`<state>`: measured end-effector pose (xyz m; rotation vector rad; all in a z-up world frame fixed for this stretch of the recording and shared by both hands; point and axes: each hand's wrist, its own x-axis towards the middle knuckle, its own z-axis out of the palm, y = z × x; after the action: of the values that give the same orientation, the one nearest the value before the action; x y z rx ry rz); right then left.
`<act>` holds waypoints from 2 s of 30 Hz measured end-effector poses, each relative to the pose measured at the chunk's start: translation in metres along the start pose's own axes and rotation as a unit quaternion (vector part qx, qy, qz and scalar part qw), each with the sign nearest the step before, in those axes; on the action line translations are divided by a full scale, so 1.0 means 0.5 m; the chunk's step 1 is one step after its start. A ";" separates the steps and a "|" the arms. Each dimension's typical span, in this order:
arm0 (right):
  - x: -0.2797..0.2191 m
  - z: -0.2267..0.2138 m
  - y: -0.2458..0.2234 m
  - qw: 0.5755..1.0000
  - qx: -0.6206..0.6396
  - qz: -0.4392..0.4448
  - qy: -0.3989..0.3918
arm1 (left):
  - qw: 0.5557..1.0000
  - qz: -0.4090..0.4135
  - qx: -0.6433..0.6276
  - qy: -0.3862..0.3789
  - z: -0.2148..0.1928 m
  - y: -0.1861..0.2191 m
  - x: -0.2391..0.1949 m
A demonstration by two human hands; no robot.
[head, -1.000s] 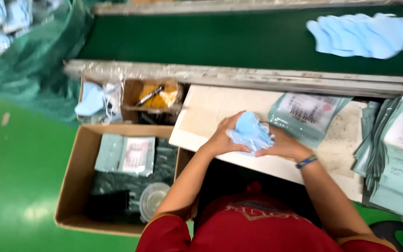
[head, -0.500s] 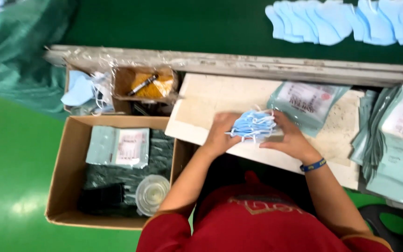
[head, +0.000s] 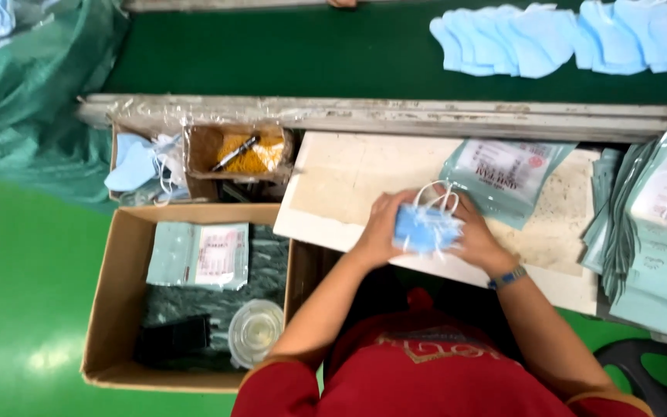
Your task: The recorder is packing blue medical face masks into plastic bags and arranging the bags into a cardboard box on a production line.
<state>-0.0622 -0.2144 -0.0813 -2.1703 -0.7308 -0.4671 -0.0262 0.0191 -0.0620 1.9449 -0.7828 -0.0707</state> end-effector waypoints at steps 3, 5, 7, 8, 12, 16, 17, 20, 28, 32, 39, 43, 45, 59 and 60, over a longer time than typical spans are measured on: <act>-0.019 0.025 0.043 0.995 -0.004 0.101 0.003 | 0.999 -0.002 0.042 0.003 0.035 -0.046 -0.002; -0.074 0.054 0.109 0.955 -0.049 0.276 -0.102 | 1.000 0.005 0.020 0.015 0.071 -0.108 0.004; -0.031 0.011 0.038 0.936 0.061 0.337 -0.084 | 0.998 -0.037 -0.058 0.005 0.066 -0.084 0.002; -0.015 -0.008 -0.001 0.902 0.171 0.391 -0.066 | 0.988 -0.082 -0.133 -0.002 0.066 -0.071 -0.008; -0.013 -0.045 -0.023 0.891 0.268 0.355 -0.088 | 0.953 -0.140 -0.269 -0.027 0.029 -0.032 0.005; -0.018 -0.059 -0.049 0.922 0.262 0.275 -0.070 | 0.986 -0.052 -0.161 -0.010 -0.009 0.004 -0.004; -0.027 -0.062 -0.046 0.934 0.240 0.258 -0.062 | 0.998 0.021 -0.064 0.016 -0.013 0.006 -0.006; 0.012 -0.041 -0.058 0.986 0.026 0.147 -0.075 | 0.995 0.078 0.058 0.014 -0.024 0.012 0.022; -0.038 0.036 -0.010 0.982 -0.014 0.187 -0.008 | 0.997 0.038 0.068 -0.029 0.068 -0.130 -0.011; -0.038 0.044 0.033 0.978 -0.121 0.168 0.009 | 0.996 0.018 0.089 -0.019 0.063 -0.099 0.009; -0.015 0.013 0.011 0.990 -0.083 0.113 0.003 | 0.997 0.038 0.062 0.021 0.083 -0.119 0.028; -0.011 0.027 0.020 0.978 -0.004 0.207 0.004 | 0.991 -0.039 0.128 0.002 0.066 -0.084 0.057; -0.014 0.020 0.013 0.977 0.091 0.191 0.003 | 0.986 -0.096 0.132 -0.029 0.015 0.010 0.064; -0.086 -0.069 0.067 0.990 0.057 0.126 0.010 | 0.961 0.181 -0.148 -0.146 -0.099 0.091 -0.080; -0.085 -0.080 0.072 0.989 0.060 0.133 0.008 | 0.961 0.176 -0.153 -0.150 -0.108 0.072 -0.063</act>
<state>-0.0755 -0.2792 -0.0998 -2.1083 -0.4387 -0.2926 -0.0486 0.0680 -0.0140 1.4976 -1.2313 -0.2598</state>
